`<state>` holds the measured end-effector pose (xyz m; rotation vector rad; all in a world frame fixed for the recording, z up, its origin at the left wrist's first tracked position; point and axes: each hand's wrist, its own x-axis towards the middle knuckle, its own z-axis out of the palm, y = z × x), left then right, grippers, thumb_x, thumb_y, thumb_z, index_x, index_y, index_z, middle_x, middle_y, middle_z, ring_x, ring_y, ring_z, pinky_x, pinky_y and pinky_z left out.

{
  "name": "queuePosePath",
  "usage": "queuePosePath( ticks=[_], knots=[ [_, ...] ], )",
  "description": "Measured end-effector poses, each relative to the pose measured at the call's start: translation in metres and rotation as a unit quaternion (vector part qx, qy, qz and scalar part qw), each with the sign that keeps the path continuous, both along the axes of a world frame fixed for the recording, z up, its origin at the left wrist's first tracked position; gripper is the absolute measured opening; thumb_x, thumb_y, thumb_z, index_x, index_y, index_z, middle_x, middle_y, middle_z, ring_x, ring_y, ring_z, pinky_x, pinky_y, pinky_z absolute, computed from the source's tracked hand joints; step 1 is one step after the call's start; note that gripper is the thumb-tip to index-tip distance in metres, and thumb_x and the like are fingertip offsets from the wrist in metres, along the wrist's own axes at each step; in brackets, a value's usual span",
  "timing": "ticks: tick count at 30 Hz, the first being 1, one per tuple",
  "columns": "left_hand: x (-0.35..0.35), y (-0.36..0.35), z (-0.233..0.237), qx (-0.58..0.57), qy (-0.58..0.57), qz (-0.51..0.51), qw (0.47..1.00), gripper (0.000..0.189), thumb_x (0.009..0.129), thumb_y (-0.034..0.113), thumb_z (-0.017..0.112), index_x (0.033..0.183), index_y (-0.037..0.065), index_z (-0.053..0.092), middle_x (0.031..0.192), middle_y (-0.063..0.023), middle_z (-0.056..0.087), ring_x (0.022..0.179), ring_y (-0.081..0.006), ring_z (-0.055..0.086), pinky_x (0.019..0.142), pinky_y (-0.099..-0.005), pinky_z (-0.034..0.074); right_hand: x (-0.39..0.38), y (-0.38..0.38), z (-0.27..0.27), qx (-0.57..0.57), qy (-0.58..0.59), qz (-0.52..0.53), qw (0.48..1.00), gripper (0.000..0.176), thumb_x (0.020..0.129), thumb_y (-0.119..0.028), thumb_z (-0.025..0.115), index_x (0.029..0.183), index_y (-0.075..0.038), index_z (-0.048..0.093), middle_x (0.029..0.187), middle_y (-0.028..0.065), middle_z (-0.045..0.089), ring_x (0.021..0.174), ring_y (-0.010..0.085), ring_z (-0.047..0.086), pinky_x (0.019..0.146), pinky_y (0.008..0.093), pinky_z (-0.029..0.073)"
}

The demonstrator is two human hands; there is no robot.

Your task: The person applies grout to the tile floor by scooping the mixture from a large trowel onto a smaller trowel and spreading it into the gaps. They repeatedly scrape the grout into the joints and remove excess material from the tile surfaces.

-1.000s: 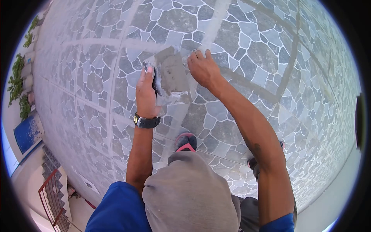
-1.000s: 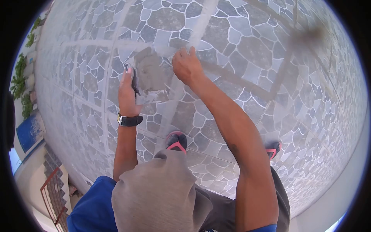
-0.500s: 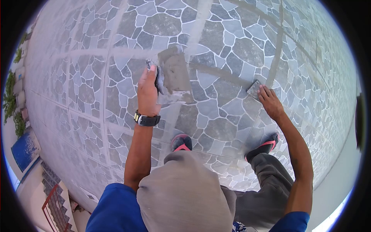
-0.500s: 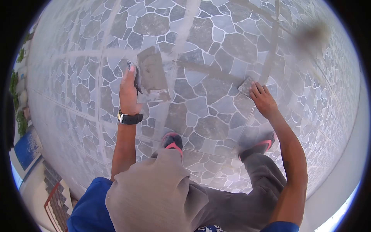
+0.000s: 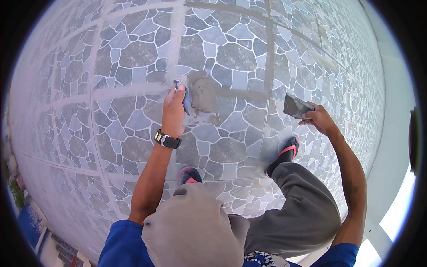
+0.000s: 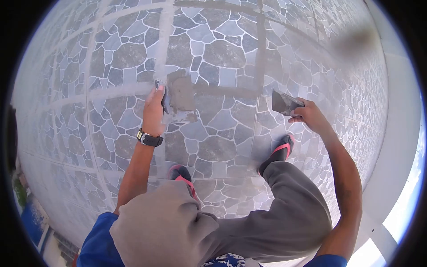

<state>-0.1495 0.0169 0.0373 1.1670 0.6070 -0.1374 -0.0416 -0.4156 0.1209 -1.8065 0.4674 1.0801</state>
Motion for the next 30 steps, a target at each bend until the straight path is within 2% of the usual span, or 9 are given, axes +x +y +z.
queuePosePath(
  ticks=[4,8,9,12,15,18,23,26,30],
  knots=[
    [0.018,-0.041,-0.011,-0.113,-0.008,-0.029,0.993,0.034,0.102,0.025,0.048,0.124,0.001,0.056,0.1,0.001,0.061,0.084,-0.0065,0.054,0.074,-0.0219,0.045,-0.019,0.003,0.03,0.072,-0.02,-0.081,0.994,0.047,0.085,-0.001,0.052,0.129,0.012,0.045,0.115,0.0179,0.06,0.103,0.0252,0.062,0.086,0.0428,0.056],
    [0.026,-0.06,-0.003,-0.055,0.014,-0.083,0.995,0.044,0.1,0.032,0.05,0.128,-0.001,0.054,0.108,-0.0026,0.062,0.092,-0.0097,0.058,0.081,-0.0252,0.046,-0.026,-0.007,0.008,-0.013,-0.086,0.023,0.996,0.042,0.087,-0.008,0.054,0.123,0.013,0.051,0.112,0.0182,0.062,0.103,0.026,0.064,0.082,0.0383,0.056],
    [0.022,-0.064,0.001,-0.059,0.017,-0.073,0.995,0.044,0.1,0.032,0.05,0.13,-0.001,0.053,0.11,-0.0025,0.062,0.095,-0.0096,0.058,0.082,-0.0247,0.046,-0.021,-0.006,-0.002,-0.17,-0.112,0.142,0.969,0.038,0.085,-0.01,0.056,0.118,0.009,0.057,0.11,0.0208,0.065,0.1,0.0305,0.066,0.078,0.0373,0.055],
    [0.016,-0.068,0.01,-0.072,0.033,-0.037,0.996,0.038,0.101,0.027,0.05,0.129,0.001,0.054,0.106,0.0009,0.061,0.091,-0.0063,0.055,0.08,-0.0223,0.044,-0.008,0.011,-0.04,-0.308,-0.245,0.336,0.856,0.035,0.081,-0.01,0.057,0.114,0.003,0.059,0.105,0.0219,0.066,0.097,0.0364,0.065,0.079,0.0403,0.053],
    [0.005,-0.063,-0.001,-0.056,0.038,-0.032,0.997,0.035,0.102,0.025,0.05,0.127,0.002,0.056,0.104,0.003,0.061,0.087,-0.0042,0.053,0.077,-0.0212,0.043,0.005,0.015,-0.099,-0.278,-0.423,0.36,0.784,0.023,0.077,-0.011,0.058,0.099,-0.003,0.06,0.098,0.0193,0.064,0.093,0.0398,0.06,0.077,0.047,0.05],
    [-0.021,-0.061,-0.011,-0.022,0.051,-0.037,0.998,0.04,0.101,0.026,0.05,0.133,0.001,0.052,0.113,0.0002,0.061,0.097,-0.0064,0.055,0.084,-0.0225,0.044,0.015,0.022,-0.134,-0.266,-0.435,0.439,0.74,0.023,0.075,-0.01,0.06,0.097,-0.003,0.059,0.09,0.0174,0.061,0.091,0.0373,0.059,0.079,0.0474,0.049],
    [-0.037,-0.084,-0.023,0.007,0.073,0.015,0.997,0.041,0.101,0.027,0.051,0.134,0.001,0.053,0.111,0.0002,0.062,0.094,-0.0074,0.056,0.084,-0.0233,0.045,-0.023,0.025,-0.149,-0.225,-0.473,0.499,0.691,0.041,0.071,-0.006,0.065,0.111,0.0,0.06,0.102,0.0181,0.061,0.101,0.034,0.058,0.088,0.0413,0.05],
    [-0.047,-0.101,-0.022,0.003,0.08,0.032,0.996,0.04,0.101,0.028,0.05,0.131,0.002,0.054,0.107,0.0007,0.062,0.09,-0.0076,0.056,0.082,-0.0238,0.045,-0.028,0.01,-0.123,-0.067,-0.322,0.554,0.765,0.039,0.073,-0.007,0.066,0.111,0.003,0.061,0.103,0.0193,0.063,0.102,0.0356,0.06,0.088,0.0398,0.05],
    [-0.052,-0.109,0.004,0.082,0.088,-0.029,0.992,0.036,0.102,0.028,0.049,0.126,0.003,0.056,0.101,0.0015,0.062,0.085,-0.0054,0.056,0.077,-0.0227,0.046,-0.018,-0.013,-0.096,0.049,-0.082,0.236,0.967,0.031,0.084,-0.011,0.064,0.11,0.006,0.061,0.097,0.0156,0.067,0.085,0.0243,0.065,0.077,0.0338,0.052]
  ],
)
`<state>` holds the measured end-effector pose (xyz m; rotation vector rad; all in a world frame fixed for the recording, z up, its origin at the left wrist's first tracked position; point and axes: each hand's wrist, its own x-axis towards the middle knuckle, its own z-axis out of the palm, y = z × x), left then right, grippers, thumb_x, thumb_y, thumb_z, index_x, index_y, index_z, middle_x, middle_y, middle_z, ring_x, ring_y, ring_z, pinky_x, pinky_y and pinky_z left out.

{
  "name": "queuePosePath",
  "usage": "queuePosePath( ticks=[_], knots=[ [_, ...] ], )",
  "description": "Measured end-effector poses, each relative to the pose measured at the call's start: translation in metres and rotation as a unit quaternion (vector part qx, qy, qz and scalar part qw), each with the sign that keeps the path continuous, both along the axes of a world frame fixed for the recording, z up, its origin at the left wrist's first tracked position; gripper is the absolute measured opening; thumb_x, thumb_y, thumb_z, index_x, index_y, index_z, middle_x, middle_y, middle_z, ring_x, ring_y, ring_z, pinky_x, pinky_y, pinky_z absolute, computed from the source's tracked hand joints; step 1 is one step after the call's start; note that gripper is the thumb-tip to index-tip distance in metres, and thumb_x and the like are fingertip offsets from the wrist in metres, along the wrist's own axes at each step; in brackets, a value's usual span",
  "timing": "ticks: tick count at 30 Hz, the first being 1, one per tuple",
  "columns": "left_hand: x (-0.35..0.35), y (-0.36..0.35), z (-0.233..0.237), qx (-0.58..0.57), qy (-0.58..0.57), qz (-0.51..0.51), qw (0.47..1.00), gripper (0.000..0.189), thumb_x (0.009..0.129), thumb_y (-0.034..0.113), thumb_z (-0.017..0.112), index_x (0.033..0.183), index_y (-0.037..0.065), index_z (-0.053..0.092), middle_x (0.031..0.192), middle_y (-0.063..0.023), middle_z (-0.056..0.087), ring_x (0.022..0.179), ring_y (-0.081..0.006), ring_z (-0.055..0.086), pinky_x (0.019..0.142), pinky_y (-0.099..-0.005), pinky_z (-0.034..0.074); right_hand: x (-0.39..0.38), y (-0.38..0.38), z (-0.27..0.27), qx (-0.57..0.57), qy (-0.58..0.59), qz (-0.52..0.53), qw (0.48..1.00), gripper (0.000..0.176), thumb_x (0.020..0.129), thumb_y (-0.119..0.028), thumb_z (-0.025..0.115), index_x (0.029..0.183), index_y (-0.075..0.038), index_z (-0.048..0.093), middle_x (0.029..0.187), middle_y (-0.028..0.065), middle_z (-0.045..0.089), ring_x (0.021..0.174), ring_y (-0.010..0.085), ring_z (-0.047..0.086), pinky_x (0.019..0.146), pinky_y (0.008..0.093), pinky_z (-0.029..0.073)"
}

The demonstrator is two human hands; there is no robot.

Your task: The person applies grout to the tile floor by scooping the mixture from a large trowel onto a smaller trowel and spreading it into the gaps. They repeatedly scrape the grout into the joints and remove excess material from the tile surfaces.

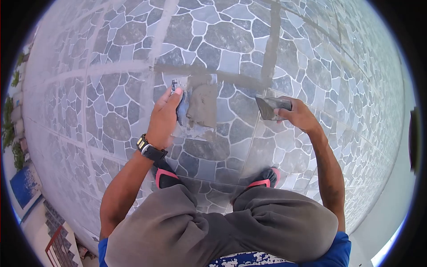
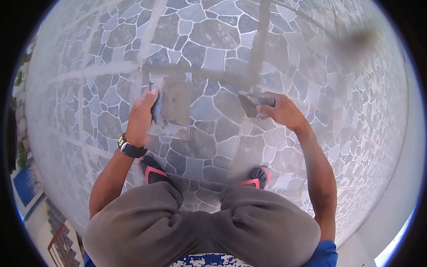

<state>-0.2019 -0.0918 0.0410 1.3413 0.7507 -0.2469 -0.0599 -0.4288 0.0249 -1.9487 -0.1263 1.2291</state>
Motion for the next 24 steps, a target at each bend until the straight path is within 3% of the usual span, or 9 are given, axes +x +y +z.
queuePosePath(
  ticks=[4,5,8,11,14,15,18,19,24],
  knots=[
    [0.023,0.003,0.063,-0.069,0.002,-0.062,0.996,0.035,0.102,0.028,0.046,0.127,0.004,0.054,0.1,0.0003,0.063,0.085,-0.0064,0.061,0.074,-0.0249,0.052,-0.003,-0.057,-0.011,0.215,0.158,-0.231,0.936,0.031,0.085,-0.013,0.063,0.108,0.009,0.06,0.095,0.0142,0.066,0.083,0.023,0.064,0.072,0.0363,0.053],
    [0.03,0.005,0.077,-0.035,0.018,-0.122,0.992,0.042,0.102,0.037,0.046,0.126,0.004,0.054,0.107,-0.0018,0.062,0.092,-0.0077,0.061,0.076,-0.0239,0.051,-0.007,-0.065,-0.008,0.235,0.171,-0.24,0.926,0.032,0.085,-0.013,0.063,0.109,0.008,0.059,0.095,0.0141,0.066,0.082,0.023,0.064,0.071,0.0369,0.052],
    [0.054,-0.007,0.102,-0.049,0.048,-0.139,0.988,0.041,0.102,0.036,0.046,0.128,0.005,0.052,0.109,-0.0018,0.061,0.091,-0.0086,0.062,0.075,-0.0252,0.052,-0.023,-0.062,0.018,0.298,0.136,-0.267,0.906,0.033,0.084,-0.011,0.064,0.11,0.009,0.059,0.092,0.0133,0.065,0.081,0.0223,0.064,0.069,0.036,0.052],
    [0.073,-0.027,0.096,-0.013,0.046,-0.182,0.982,0.041,0.102,0.033,0.045,0.129,0.003,0.049,0.109,-0.0043,0.061,0.093,-0.011,0.062,0.078,-0.0295,0.055,-0.042,-0.045,0.048,0.299,-0.005,-0.25,0.921,0.035,0.085,-0.012,0.063,0.114,0.007,0.059,0.094,0.0127,0.066,0.082,0.0198,0.064,0.069,0.0336,0.051],
    [0.081,-0.041,0.082,-0.065,0.036,-0.23,0.97,0.043,0.102,0.032,0.045,0.13,0.0,0.047,0.11,-0.0057,0.061,0.095,-0.0127,0.063,0.08,-0.0317,0.056,-0.055,-0.039,0.094,0.115,-0.209,-0.146,0.96,0.035,0.088,-0.013,0.06,0.12,0.002,0.06,0.101,0.0104,0.066,0.083,0.0154,0.064,0.073,0.0323,0.052],
    [0.081,-0.045,0.073,-0.1,0.03,-0.244,0.964,0.043,0.102,0.032,0.045,0.13,-0.001,0.047,0.11,-0.0059,0.061,0.095,-0.013,0.063,0.08,-0.0322,0.056,-0.061,-0.035,0.109,0.094,-0.274,-0.092,0.953,0.042,0.081,-0.001,0.061,0.123,-0.007,0.061,0.116,0.0084,0.065,0.094,0.0181,0.065,0.083,0.0331,0.053],
    [0.078,-0.051,0.052,-0.122,0.055,-0.261,0.956,0.045,0.1,0.036,0.05,0.131,0.003,0.049,0.112,-0.0045,0.06,0.095,-0.0097,0.06,0.077,-0.029,0.055,-0.067,-0.02,0.124,0.106,-0.527,0.095,0.838,0.058,0.07,0.01,0.064,0.124,-0.011,0.061,0.124,0.008,0.062,0.108,0.0267,0.062,0.091,0.0365,0.052],
    [0.076,-0.054,0.052,-0.115,0.051,-0.27,0.955,0.046,0.1,0.036,0.05,0.132,0.003,0.048,0.112,-0.0045,0.06,0.095,-0.0096,0.06,0.076,-0.0289,0.055,-0.066,-0.013,0.133,0.111,-0.539,0.137,0.824,0.071,0.06,0.013,0.068,0.125,-0.013,0.06,0.13,0.0091,0.059,0.119,0.0331,0.056,0.095,0.039,0.051],
    [0.074,-0.066,0.054,-0.1,0.039,-0.292,0.95,0.048,0.1,0.037,0.05,0.135,0.003,0.049,0.108,-0.0041,0.062,0.091,-0.009,0.06,0.073,-0.0275,0.054,-0.061,0.004,0.131,0.108,-0.567,0.207,0.79,0.073,0.06,0.012,0.068,0.128,-0.013,0.059,0.131,0.0099,0.058,0.12,0.0339,0.056,0.096,0.0407,0.051]
  ],
)
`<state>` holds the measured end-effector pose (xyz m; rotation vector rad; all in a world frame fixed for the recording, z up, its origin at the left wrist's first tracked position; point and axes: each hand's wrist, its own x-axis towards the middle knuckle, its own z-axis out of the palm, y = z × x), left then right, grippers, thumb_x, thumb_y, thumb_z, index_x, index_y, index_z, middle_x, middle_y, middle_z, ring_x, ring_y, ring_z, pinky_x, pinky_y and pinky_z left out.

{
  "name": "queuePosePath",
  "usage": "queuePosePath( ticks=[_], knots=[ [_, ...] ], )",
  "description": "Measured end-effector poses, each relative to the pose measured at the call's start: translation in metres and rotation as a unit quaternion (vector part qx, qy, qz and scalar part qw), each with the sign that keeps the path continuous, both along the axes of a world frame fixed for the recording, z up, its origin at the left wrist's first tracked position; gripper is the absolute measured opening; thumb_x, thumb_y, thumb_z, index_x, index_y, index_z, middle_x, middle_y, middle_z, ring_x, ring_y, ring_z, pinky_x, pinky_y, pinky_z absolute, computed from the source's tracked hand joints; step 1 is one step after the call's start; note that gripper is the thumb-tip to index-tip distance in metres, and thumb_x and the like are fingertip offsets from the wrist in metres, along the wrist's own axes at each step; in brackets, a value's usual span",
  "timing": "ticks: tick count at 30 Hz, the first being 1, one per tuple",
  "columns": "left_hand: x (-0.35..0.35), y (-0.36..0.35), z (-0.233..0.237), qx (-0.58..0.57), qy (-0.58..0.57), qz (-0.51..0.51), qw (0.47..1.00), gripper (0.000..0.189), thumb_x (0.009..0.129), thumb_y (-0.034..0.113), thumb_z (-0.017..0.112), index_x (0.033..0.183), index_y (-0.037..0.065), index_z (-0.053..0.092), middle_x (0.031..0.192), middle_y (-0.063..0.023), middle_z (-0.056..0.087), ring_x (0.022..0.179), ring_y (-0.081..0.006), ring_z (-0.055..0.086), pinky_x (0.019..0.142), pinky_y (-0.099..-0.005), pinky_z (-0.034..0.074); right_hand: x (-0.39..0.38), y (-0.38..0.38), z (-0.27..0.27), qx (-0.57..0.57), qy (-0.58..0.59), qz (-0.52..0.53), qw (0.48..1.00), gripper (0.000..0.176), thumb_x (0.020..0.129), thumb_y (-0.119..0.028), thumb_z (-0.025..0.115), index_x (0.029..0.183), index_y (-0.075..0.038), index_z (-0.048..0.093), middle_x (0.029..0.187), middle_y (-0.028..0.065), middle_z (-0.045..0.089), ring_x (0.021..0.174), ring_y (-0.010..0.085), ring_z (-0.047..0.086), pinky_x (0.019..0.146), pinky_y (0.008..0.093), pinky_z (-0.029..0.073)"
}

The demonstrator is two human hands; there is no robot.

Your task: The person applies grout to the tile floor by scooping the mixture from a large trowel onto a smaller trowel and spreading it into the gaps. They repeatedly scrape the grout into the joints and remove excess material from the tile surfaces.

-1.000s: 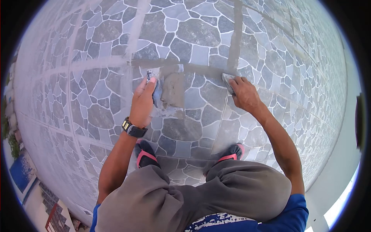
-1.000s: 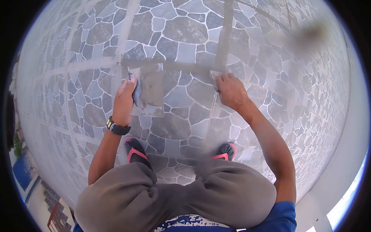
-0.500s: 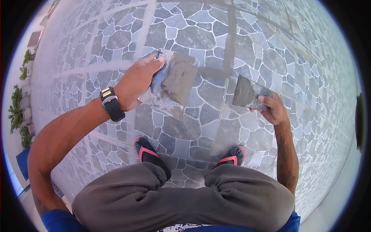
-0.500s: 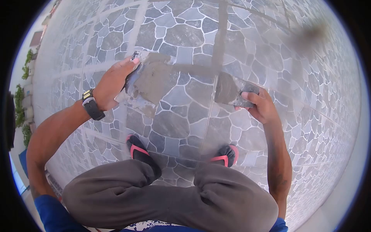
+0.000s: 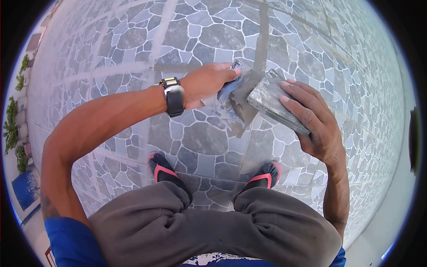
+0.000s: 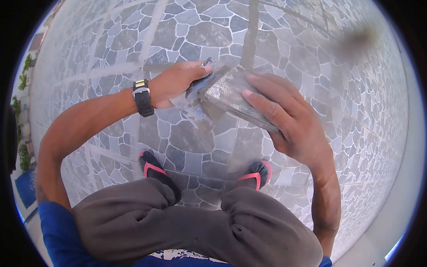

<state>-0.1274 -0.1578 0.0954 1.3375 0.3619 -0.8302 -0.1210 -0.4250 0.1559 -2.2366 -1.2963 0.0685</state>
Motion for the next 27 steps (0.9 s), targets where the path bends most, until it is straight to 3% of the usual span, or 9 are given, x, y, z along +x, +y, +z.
queuePosePath(
  ticks=[3,6,15,19,22,24,26,27],
  knots=[
    [0.005,0.002,0.0,-0.047,-0.046,-0.049,0.997,0.049,0.1,0.038,0.05,0.135,0.004,0.05,0.106,-0.004,0.063,0.089,-0.0091,0.06,0.073,-0.0274,0.053,0.0,0.007,-0.002,0.002,0.0,0.019,1.0,0.073,0.06,0.012,0.067,0.128,-0.013,0.058,0.131,0.0099,0.058,0.12,0.0344,0.055,0.096,0.0412,0.051],
    [0.007,0.003,-0.004,0.005,-0.075,-0.048,0.996,0.048,0.1,0.04,0.049,0.132,0.005,0.053,0.105,-0.0039,0.064,0.087,-0.0095,0.061,0.073,-0.0281,0.053,0.0,0.011,0.0,-0.018,-0.007,0.031,0.999,0.073,0.061,0.012,0.067,0.129,-0.013,0.058,0.132,0.0095,0.057,0.121,0.0344,0.055,0.097,0.0412,0.051],
    [0.009,0.006,-0.013,-0.015,-0.069,0.01,0.997,0.065,0.096,0.042,0.057,0.14,-0.003,0.041,0.119,-0.0111,0.061,0.101,-0.0145,0.061,0.081,-0.0297,0.053,0.006,0.005,0.002,-0.089,0.007,0.04,0.995,0.072,0.062,0.013,0.068,0.127,-0.015,0.059,0.133,0.0062,0.057,0.123,0.031,0.053,0.096,0.038,0.052],
    [0.009,0.008,-0.011,-0.034,-0.051,0.02,0.998,0.063,0.096,0.04,0.056,0.14,-0.002,0.041,0.119,-0.01,0.06,0.1,-0.0141,0.06,0.081,-0.0311,0.054,0.016,0.0,0.005,-0.12,0.023,0.055,0.991,0.069,0.061,0.014,0.067,0.123,-0.013,0.061,0.13,0.0067,0.058,0.122,0.0303,0.055,0.094,0.0373,0.053],
    [0.013,0.011,-0.012,-0.018,-0.041,0.054,0.998,0.057,0.097,0.039,0.055,0.136,-0.001,0.045,0.116,-0.0076,0.06,0.098,-0.0138,0.06,0.081,-0.0325,0.054,0.03,-0.017,-0.002,-0.123,0.107,0.058,0.985,0.066,0.06,0.015,0.065,0.12,-0.011,0.062,0.126,0.0082,0.06,0.117,0.0306,0.057,0.092,0.0378,0.053],
    [0.022,0.024,-0.022,-0.032,-0.037,0.078,0.996,0.051,0.098,0.039,0.054,0.132,0.001,0.048,0.113,-0.0059,0.059,0.097,-0.0133,0.06,0.081,-0.0333,0.054,0.037,-0.028,-0.017,-0.137,0.232,-0.056,0.961,0.05,0.071,0.01,0.061,0.117,-0.008,0.064,0.111,0.0109,0.066,0.104,0.032,0.063,0.086,0.0377,0.051],
    [0.023,0.035,-0.023,0.01,-0.04,0.076,0.996,0.044,0.099,0.038,0.051,0.126,0.003,0.052,0.11,-0.0045,0.059,0.097,-0.0124,0.059,0.081,-0.0337,0.054,0.045,-0.035,-0.033,-0.189,0.363,-0.206,0.889,0.04,0.078,0.004,0.059,0.116,-0.006,0.064,0.104,0.0113,0.068,0.097,0.0326,0.064,0.083,0.0376,0.05],
    [0.021,0.039,-0.025,0.021,-0.041,0.084,0.995,0.044,0.099,0.039,0.051,0.126,0.004,0.052,0.11,-0.0044,0.059,0.097,-0.0122,0.059,0.08,-0.0338,0.054,0.048,-0.04,-0.048,-0.184,0.347,-0.227,0.891,0.037,0.08,0.001,0.059,0.116,-0.005,0.064,0.102,0.0124,0.069,0.094,0.0333,0.064,0.081,0.0378,0.05]
  ],
)
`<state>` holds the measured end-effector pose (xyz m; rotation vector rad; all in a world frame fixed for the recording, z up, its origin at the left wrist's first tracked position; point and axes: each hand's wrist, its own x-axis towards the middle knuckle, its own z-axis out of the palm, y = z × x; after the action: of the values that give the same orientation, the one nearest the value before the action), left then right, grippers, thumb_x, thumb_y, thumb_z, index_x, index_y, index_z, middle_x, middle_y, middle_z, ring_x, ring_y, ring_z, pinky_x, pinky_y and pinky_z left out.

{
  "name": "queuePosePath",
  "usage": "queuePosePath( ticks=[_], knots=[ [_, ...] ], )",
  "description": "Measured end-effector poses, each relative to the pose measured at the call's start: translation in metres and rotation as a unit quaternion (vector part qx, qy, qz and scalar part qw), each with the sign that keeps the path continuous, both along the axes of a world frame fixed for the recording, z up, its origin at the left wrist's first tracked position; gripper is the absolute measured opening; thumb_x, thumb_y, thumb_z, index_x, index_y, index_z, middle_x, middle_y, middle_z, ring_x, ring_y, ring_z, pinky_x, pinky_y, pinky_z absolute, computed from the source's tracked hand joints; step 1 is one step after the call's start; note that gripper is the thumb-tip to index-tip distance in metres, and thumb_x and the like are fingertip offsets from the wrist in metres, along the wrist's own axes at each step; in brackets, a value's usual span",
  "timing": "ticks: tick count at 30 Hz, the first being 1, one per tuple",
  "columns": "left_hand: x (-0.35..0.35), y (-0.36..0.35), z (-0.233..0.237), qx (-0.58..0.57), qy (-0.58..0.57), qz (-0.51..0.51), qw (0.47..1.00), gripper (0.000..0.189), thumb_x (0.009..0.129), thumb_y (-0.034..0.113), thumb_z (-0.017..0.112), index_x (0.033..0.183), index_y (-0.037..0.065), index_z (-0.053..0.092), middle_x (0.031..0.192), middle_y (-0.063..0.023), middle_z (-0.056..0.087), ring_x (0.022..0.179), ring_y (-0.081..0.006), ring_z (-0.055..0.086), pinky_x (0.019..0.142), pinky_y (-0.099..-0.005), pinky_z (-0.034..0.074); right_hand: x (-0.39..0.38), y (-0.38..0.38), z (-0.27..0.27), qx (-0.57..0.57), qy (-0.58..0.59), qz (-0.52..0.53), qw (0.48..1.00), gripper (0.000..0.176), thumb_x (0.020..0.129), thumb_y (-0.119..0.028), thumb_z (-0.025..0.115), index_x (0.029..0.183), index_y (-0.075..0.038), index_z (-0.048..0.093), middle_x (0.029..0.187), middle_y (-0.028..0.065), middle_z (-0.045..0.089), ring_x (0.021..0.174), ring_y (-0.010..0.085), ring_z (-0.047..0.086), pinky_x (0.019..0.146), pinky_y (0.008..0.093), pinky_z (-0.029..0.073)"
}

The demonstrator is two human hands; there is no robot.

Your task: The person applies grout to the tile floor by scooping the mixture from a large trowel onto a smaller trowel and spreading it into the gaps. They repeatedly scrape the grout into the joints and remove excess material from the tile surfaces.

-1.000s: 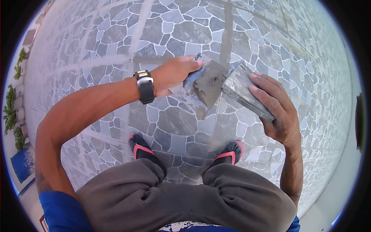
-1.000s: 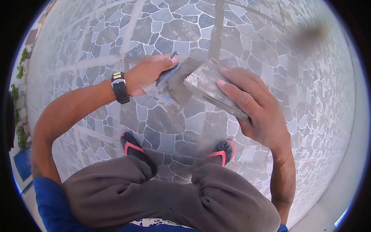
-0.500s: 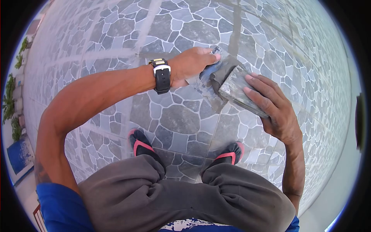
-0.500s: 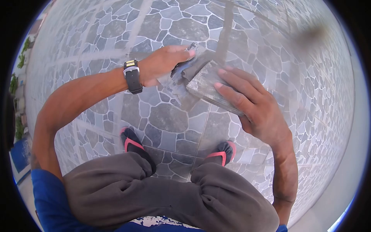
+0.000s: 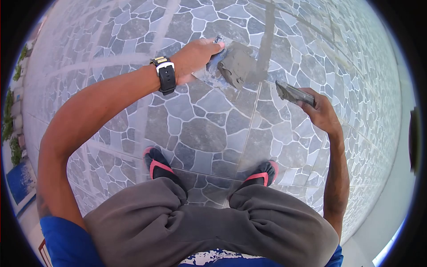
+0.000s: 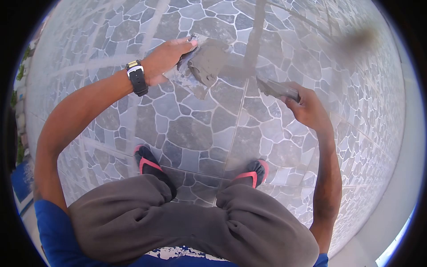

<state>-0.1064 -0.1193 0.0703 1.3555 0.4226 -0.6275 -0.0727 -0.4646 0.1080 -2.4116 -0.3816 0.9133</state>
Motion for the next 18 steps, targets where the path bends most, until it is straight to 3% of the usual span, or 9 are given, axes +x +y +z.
queuePosePath(
  ticks=[2,5,6,10,13,14,18],
  knots=[
    [-0.002,0.014,-0.014,0.009,0.003,-0.017,1.0,0.044,0.1,0.039,0.049,0.126,0.003,0.053,0.11,-0.004,0.059,0.097,-0.012,0.059,0.08,-0.034,0.054,0.003,-0.009,-0.037,-0.011,-0.04,-0.035,0.999,0.032,0.085,-0.006,0.058,0.116,-0.004,0.063,0.098,0.0147,0.069,0.089,0.0348,0.064,0.077,0.0383,0.049],
    [-0.012,0.022,-0.02,0.061,0.007,-0.027,0.998,0.044,0.1,0.038,0.048,0.126,0.003,0.052,0.11,-0.0039,0.058,0.098,-0.0118,0.059,0.081,-0.0338,0.054,-0.001,-0.004,-0.074,0.036,-0.167,0.008,0.985,0.027,0.087,-0.009,0.061,0.111,0.003,0.062,0.082,0.0154,0.065,0.072,0.0271,0.058,0.073,0.0352,0.047],
    [-0.013,0.023,-0.018,0.053,0.028,-0.036,0.998,0.044,0.1,0.036,0.049,0.128,0.003,0.052,0.111,-0.0041,0.059,0.099,-0.0117,0.06,0.081,-0.033,0.055,0.002,-0.006,-0.095,0.023,-0.258,0.079,0.963,0.029,0.082,-0.006,0.061,0.11,0.001,0.061,0.093,0.0181,0.065,0.086,0.0338,0.061,0.079,0.0398,0.048],
    [-0.02,0.026,-0.024,0.03,0.031,-0.032,0.999,0.045,0.1,0.036,0.05,0.13,0.003,0.051,0.111,-0.0042,0.06,0.098,-0.0115,0.061,0.08,-0.032,0.056,-0.002,0.014,-0.136,0.003,-0.431,0.174,0.885,0.023,0.069,-0.001,0.062,0.091,-0.004,0.056,0.086,0.0152,0.054,0.083,0.0339,0.052,0.077,0.0413,0.045],
    [-0.023,0.024,-0.024,0.016,0.03,-0.019,0.999,0.045,0.1,0.035,0.051,0.13,0.003,0.051,0.111,-0.0042,0.061,0.096,-0.0115,0.062,0.079,-0.0317,0.056,-0.02,0.03,-0.175,-0.103,-0.501,0.222,0.83,0.025,0.068,-0.002,0.064,0.092,-0.003,0.058,0.087,0.0144,0.055,0.084,0.0342,0.052,0.077,0.0414,0.046],
    [-0.023,0.023,-0.025,0.008,0.034,-0.015,0.999,0.044,0.1,0.035,0.051,0.13,0.003,0.051,0.111,-0.0042,0.062,0.095,-0.0114,0.062,0.079,-0.0316,0.056,-0.025,0.03,-0.184,-0.118,-0.507,0.254,0.815,0.023,0.066,-0.001,0.065,0.089,-0.003,0.059,0.087,0.0146,0.055,0.084,0.0338,0.053,0.076,0.0424,0.047],
    [-0.023,0.023,-0.023,0.023,0.029,-0.005,0.999,0.044,0.1,0.035,0.051,0.13,0.002,0.051,0.112,-0.0047,0.062,0.095,-0.0111,0.062,0.079,-0.0308,0.056,-0.006,0.029,-0.134,-0.077,-0.34,0.246,0.904,0.016,0.067,0.001,0.061,0.082,-0.003,0.061,0.088,0.0159,0.056,0.086,0.0343,0.054,0.072,0.0424,0.048]
  ],
)
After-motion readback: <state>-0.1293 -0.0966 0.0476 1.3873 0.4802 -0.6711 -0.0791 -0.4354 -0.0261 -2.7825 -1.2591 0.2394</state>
